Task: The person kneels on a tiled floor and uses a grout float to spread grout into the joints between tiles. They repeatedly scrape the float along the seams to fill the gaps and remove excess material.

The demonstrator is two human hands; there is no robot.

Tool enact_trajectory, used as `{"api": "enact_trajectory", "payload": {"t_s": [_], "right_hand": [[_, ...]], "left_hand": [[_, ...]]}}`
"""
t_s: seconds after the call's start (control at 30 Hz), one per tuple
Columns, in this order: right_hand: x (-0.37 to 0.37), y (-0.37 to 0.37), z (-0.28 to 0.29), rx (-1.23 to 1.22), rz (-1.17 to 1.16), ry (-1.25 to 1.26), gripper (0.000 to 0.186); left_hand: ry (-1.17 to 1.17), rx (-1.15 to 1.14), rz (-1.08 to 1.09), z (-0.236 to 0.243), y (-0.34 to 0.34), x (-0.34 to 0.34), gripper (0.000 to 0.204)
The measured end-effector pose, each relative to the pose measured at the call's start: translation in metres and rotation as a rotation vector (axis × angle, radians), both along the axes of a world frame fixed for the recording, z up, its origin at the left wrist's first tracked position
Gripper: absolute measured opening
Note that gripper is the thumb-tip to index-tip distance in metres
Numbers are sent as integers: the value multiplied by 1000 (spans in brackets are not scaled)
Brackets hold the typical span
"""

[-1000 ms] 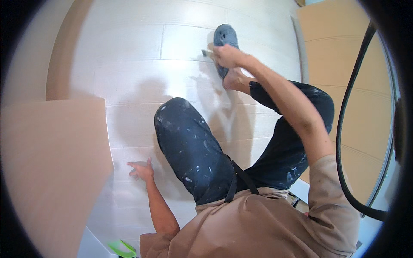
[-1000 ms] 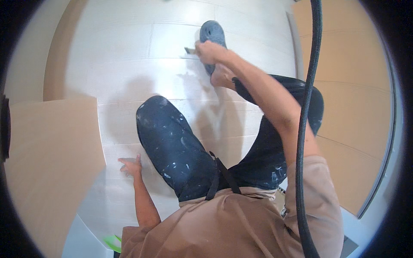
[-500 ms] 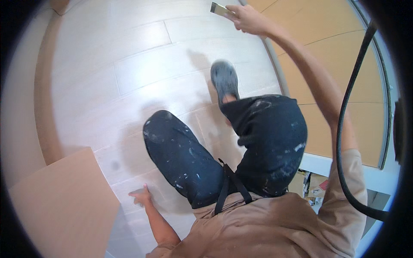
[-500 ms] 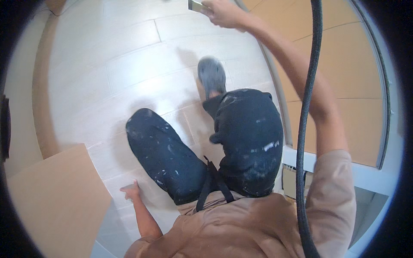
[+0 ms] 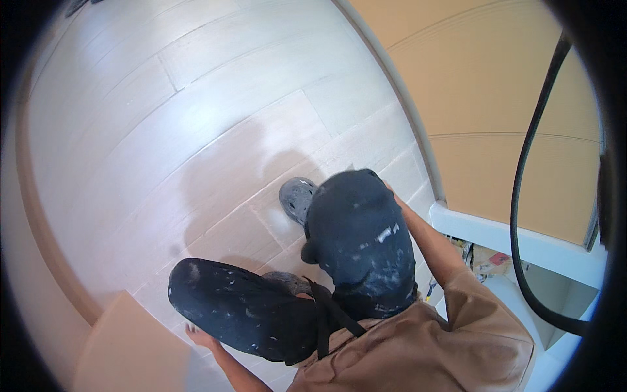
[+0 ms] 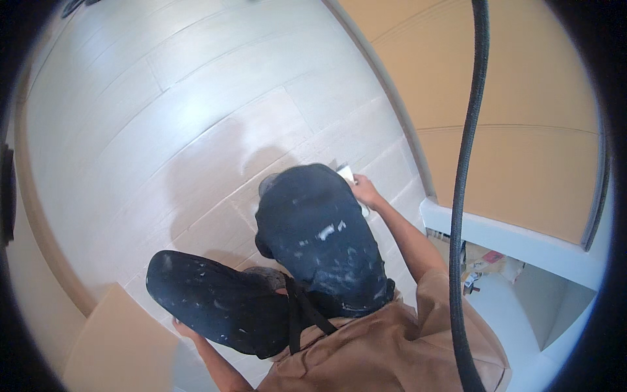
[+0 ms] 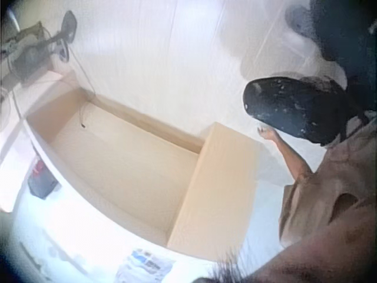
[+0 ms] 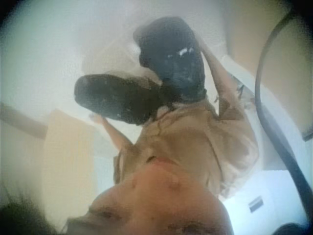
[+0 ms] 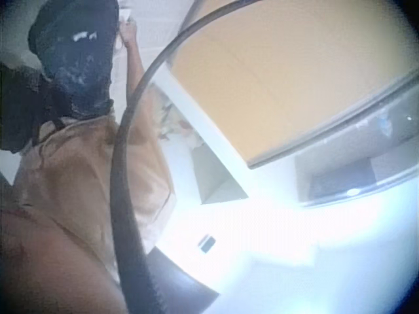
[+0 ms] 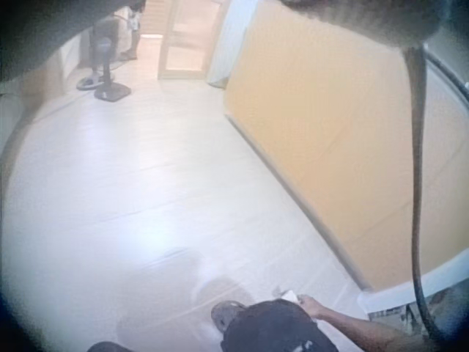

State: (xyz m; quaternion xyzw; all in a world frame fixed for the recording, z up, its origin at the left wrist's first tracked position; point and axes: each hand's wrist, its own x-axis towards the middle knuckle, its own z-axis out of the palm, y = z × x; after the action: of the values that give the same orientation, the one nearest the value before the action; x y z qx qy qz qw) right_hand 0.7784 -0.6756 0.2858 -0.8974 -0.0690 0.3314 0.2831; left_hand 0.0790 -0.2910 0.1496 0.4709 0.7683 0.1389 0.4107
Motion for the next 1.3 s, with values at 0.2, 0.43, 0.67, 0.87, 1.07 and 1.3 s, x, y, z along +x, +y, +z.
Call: {"api": "enact_trajectory", "payload": {"t_s": [0.2,0.43,0.67,0.87,1.07,1.3], "right_hand": [[62,137,82,-16,-181,-56,31],[97,127,103,198,-370,13,29],[149,31,65,-62,269,-532,32],[211,52,24,-236,833,-501,43],[215,61,-18,-60,1262,-609,51],[217,64,-19,-117,1405,-564,42]], "left_hand": [[58,279,-683,63,234,287,39],[45,370,-1784,125,264,648,55],[423,337,-2007,178,-19,798,98],[457,351,-1726,113,-119,734,106],[426,335,-1688,105,-156,690,104],[127,393,-1515,111,-188,727,63]]}}
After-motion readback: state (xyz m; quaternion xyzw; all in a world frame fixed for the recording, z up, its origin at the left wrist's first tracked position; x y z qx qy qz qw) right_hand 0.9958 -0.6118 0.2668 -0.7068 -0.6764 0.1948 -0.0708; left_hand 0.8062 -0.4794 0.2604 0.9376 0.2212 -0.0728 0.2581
